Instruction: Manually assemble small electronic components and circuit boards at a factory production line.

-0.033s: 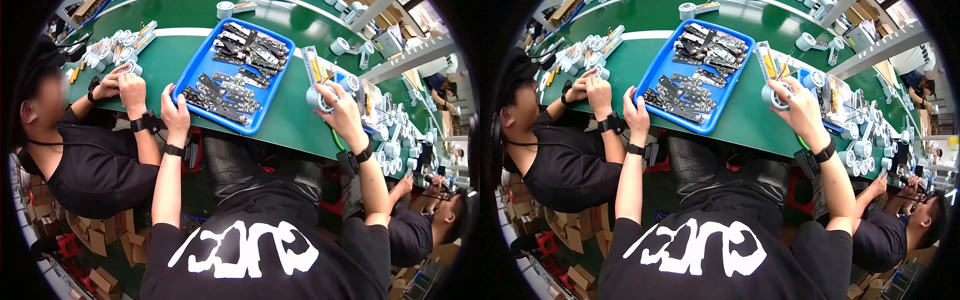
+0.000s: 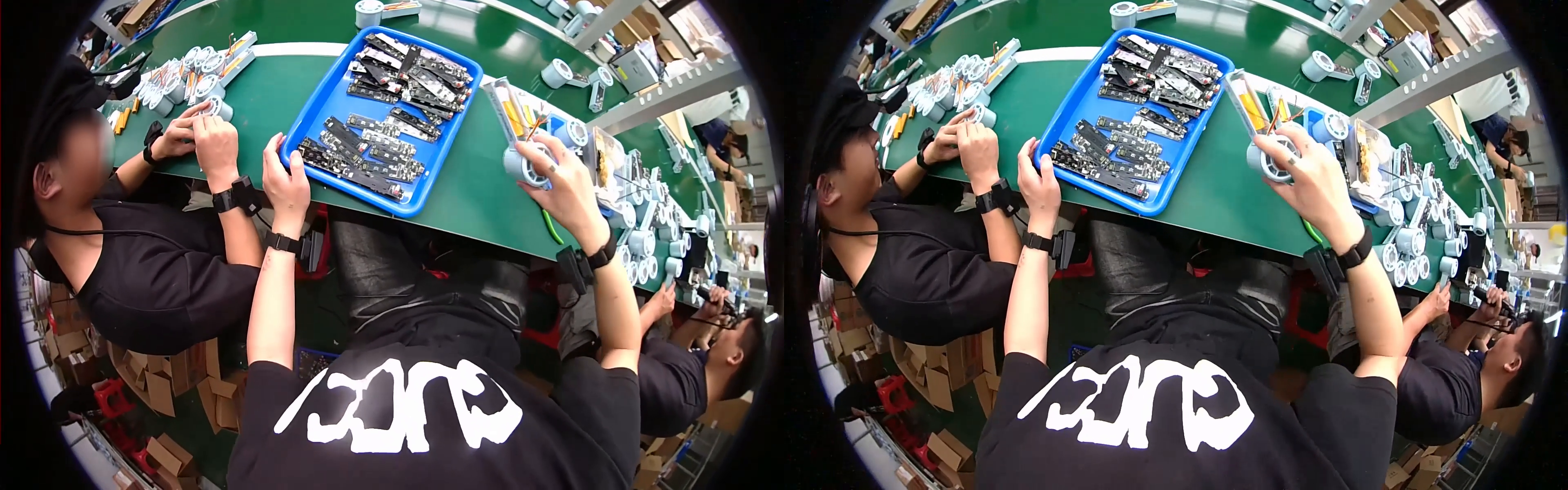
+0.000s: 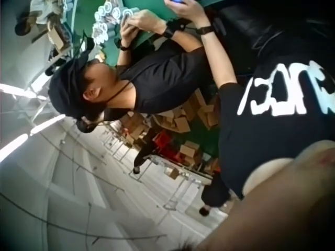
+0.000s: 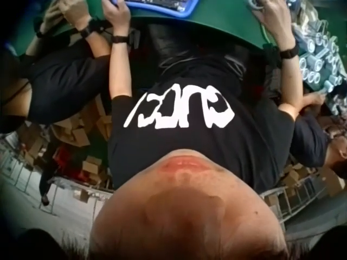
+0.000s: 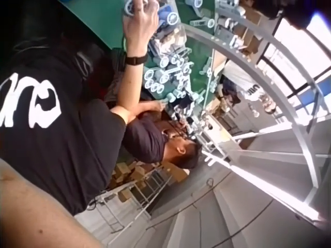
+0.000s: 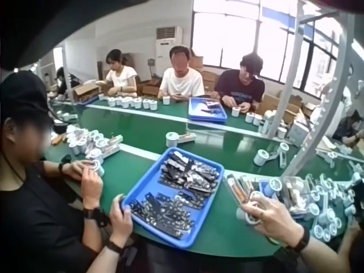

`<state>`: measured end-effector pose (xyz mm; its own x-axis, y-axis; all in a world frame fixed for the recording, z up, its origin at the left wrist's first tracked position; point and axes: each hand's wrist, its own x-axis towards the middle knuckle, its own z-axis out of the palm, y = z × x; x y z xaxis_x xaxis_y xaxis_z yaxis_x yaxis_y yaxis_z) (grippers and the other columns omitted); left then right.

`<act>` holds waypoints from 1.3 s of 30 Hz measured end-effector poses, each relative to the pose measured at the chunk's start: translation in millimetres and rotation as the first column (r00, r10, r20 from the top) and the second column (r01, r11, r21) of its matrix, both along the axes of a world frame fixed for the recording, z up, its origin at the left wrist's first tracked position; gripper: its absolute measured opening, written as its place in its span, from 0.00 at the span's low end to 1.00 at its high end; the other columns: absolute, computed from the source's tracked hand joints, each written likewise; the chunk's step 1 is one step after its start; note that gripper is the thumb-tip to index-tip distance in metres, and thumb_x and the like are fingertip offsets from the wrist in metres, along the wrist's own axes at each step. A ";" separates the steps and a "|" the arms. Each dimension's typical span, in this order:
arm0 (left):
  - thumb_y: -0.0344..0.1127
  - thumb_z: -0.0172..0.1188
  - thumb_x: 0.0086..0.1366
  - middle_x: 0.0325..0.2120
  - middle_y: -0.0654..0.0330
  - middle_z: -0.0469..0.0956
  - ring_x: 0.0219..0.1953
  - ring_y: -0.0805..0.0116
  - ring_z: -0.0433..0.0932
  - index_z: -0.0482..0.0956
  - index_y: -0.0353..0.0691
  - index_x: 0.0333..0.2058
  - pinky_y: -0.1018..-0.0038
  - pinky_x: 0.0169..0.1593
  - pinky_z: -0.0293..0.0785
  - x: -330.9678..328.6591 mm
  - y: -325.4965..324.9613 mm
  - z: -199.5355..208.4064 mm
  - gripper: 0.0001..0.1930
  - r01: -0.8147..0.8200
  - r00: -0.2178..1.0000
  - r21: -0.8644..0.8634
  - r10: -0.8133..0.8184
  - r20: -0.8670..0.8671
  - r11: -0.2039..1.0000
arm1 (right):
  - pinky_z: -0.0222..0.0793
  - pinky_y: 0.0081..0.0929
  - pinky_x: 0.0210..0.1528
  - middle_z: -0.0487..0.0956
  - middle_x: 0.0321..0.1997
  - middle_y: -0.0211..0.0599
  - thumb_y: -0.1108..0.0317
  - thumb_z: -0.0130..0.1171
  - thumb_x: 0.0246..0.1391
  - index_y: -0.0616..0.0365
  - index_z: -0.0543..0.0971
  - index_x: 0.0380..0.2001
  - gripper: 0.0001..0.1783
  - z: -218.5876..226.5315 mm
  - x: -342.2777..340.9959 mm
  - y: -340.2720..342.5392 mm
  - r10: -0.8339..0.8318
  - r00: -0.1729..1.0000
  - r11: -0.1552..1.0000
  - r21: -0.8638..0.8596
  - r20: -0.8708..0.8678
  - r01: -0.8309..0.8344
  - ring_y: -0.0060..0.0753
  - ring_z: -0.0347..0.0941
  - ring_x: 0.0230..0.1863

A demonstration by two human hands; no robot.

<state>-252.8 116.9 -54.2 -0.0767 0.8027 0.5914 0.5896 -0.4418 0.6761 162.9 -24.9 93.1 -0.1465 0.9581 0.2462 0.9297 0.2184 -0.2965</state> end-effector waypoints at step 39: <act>0.22 0.64 0.56 0.40 0.54 0.81 0.43 0.53 0.80 0.83 0.40 0.47 0.66 0.48 0.77 36.4 17.3 100.8 0.19 0.512 0.565 -0.352 -0.616 -0.549 0.784 | 0.75 0.31 0.46 0.82 0.42 0.44 0.87 0.61 0.49 0.61 0.79 0.45 0.19 -90.5 -111.2 -101.3 -0.150 0.816 0.895 0.273 -0.559 0.352 0.41 0.80 0.42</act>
